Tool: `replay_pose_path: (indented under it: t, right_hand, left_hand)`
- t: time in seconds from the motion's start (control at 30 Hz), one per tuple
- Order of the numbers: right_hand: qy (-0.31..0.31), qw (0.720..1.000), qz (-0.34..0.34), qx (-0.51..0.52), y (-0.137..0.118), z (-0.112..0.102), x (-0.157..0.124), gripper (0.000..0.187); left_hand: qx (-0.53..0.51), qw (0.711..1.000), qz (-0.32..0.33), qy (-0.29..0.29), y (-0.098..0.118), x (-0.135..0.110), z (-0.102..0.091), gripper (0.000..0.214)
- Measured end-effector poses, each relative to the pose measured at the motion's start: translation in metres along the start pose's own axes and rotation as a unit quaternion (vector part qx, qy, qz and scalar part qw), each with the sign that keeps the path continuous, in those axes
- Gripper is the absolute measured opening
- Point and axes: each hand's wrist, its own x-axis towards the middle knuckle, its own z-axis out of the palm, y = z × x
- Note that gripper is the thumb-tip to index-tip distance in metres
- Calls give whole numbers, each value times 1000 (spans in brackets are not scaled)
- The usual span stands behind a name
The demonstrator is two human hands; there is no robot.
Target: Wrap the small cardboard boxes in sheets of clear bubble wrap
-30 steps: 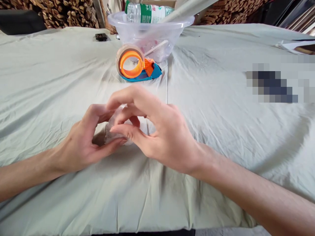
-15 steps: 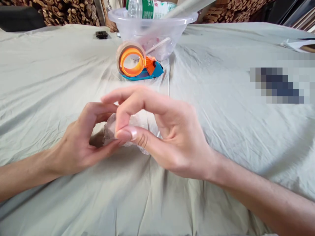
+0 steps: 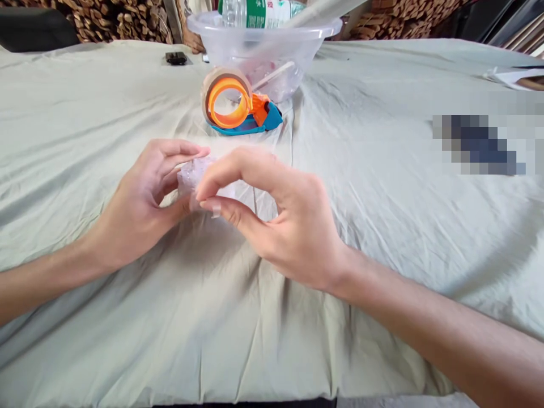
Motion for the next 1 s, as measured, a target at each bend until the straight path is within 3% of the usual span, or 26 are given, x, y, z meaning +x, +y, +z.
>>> replay_pose_path:
  t: [0.2, 0.4, 0.63, 1.0]
  right_hand:
    - [6, 999, 33, 15, -2, -2, 6, 11]
    - [-86, 988, 82, 99, -11, -10, 16, 13]
    - [-43, 998, 48, 12, 8, 1, 13, 11]
    - [20, 998, 28, -54, 14, 10, 16, 19]
  left_hand:
    - [4, 999, 25, 46, 4, -4, 4, 37]
    - [32, 998, 39, 36, 3, -4, 4, 31]
    - [81, 995, 51, 22, 7, -6, 7, 31]
    - [59, 995, 71, 21, 4, -9, 9, 34]
